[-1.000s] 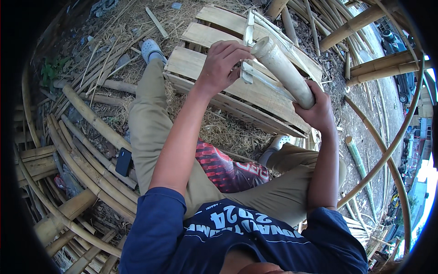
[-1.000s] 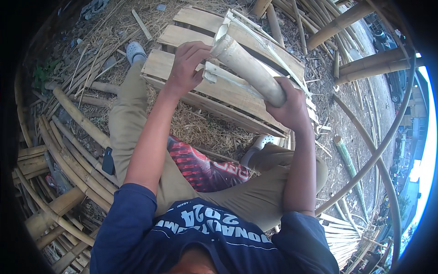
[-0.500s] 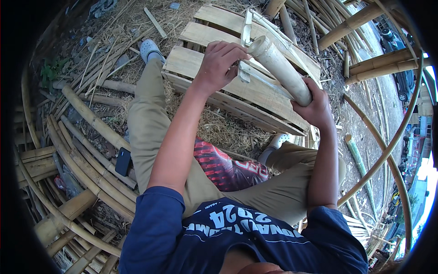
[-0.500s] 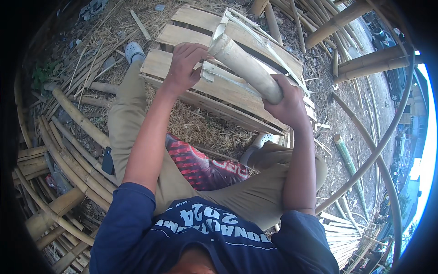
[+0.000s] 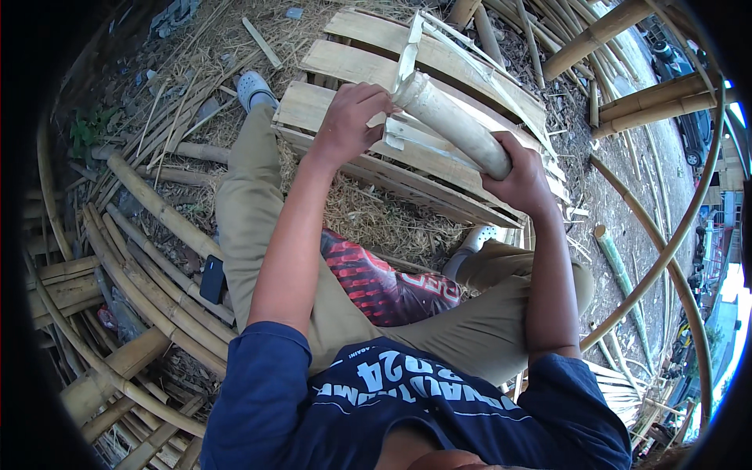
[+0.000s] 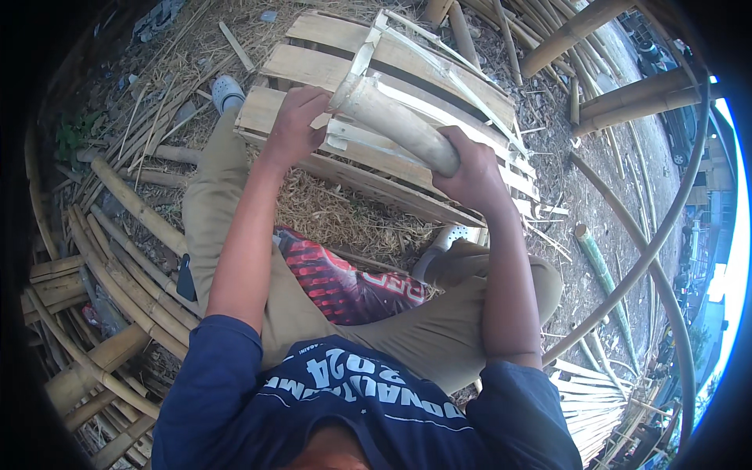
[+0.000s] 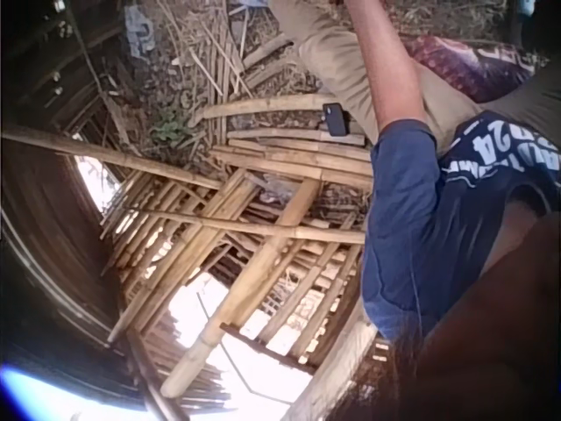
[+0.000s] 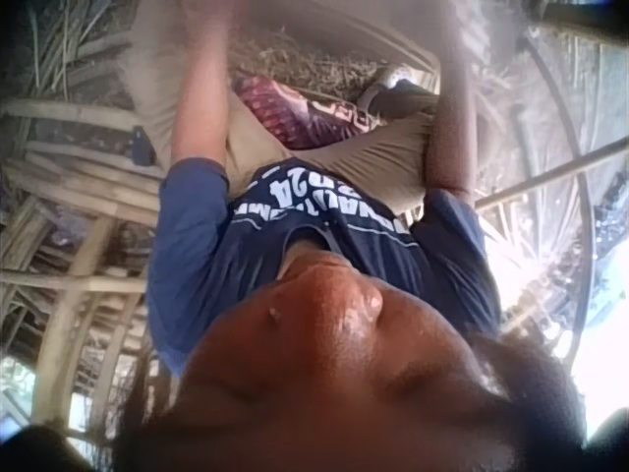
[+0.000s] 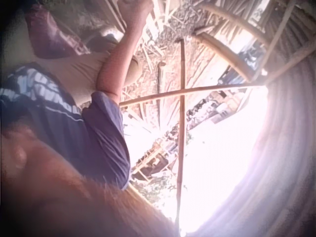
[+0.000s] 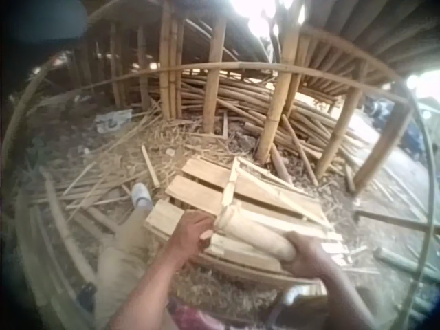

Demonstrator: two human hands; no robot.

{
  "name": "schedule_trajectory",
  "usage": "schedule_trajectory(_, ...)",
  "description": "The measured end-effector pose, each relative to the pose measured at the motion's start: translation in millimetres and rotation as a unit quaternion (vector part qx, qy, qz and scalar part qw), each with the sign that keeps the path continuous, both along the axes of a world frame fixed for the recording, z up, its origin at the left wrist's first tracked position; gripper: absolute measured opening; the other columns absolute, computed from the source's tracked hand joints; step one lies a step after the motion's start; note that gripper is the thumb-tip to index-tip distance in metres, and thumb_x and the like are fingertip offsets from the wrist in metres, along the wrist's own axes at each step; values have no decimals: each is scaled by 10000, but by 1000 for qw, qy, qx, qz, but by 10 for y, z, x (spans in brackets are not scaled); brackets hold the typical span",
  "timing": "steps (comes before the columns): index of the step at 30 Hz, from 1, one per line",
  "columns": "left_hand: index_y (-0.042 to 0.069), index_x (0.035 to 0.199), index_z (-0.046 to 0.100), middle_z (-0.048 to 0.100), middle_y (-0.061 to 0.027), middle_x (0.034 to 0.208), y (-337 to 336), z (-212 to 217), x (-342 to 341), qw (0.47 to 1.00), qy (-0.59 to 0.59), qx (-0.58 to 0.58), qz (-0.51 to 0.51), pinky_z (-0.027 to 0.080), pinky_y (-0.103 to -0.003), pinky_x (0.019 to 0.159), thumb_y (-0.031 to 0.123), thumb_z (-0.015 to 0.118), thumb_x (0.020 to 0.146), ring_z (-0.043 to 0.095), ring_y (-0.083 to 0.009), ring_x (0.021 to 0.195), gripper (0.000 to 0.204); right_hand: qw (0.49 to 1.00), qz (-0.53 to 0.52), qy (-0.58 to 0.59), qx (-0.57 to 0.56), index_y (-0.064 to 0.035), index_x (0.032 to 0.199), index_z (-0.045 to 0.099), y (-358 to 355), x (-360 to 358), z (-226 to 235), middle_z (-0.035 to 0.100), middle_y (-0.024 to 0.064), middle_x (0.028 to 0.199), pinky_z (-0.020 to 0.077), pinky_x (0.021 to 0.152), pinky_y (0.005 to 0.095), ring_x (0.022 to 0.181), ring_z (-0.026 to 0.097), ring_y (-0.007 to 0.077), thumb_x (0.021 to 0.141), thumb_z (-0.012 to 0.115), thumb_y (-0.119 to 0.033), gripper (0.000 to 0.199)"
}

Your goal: The person builds a bamboo structure by hand, positioning bamboo slats into a frame and inserting a small bamboo peg into a pre-drilled hole in a cylindrical bamboo component.

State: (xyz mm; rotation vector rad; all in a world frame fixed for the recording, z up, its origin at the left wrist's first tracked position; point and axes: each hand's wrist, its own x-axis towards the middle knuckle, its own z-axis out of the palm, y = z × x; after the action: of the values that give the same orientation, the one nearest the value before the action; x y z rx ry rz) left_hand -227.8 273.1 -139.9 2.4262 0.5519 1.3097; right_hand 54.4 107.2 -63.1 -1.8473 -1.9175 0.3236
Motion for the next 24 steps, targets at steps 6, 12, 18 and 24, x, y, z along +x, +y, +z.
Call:
schedule_trajectory(6,19,1199,698,744,-115,1112,-143,-53,-206,914,-120,-382,64,563,-297,610,53,552,1055,766,-201,894,208,999,12,-34,15,-80,1248,625,-7,-147,-365,745,204,973,575,811,484,924,727,432,701,811,-95,578)
schedule_trajectory(12,-89,1210,682,744,-154,894,-74,-120,-300,706,7,-708,11,636,-286,617,674,405,1058,775,-244,731,826,996,41,-77,-6,-103,1282,592,-134,-191,-592,727,161,997,573,762,491,906,716,397,699,837,-115,632)
schedule_trajectory(18,-30,1151,763,775,-145,972,-102,-362,-189,683,64,-727,41,652,-361,695,733,609,959,761,-213,818,801,992,81,-96,19,-111,1271,584,-185,-318,-674,713,122,1028,577,706,474,934,717,358,682,863,-118,652)
schedule_trajectory(24,-62,925,776,739,-98,770,-112,-571,-194,742,20,-669,39,528,-322,549,632,666,989,680,-158,626,706,990,100,-95,15,-110,1302,551,-197,-327,-734,703,126,1025,583,712,478,939,714,359,686,853,-94,686)
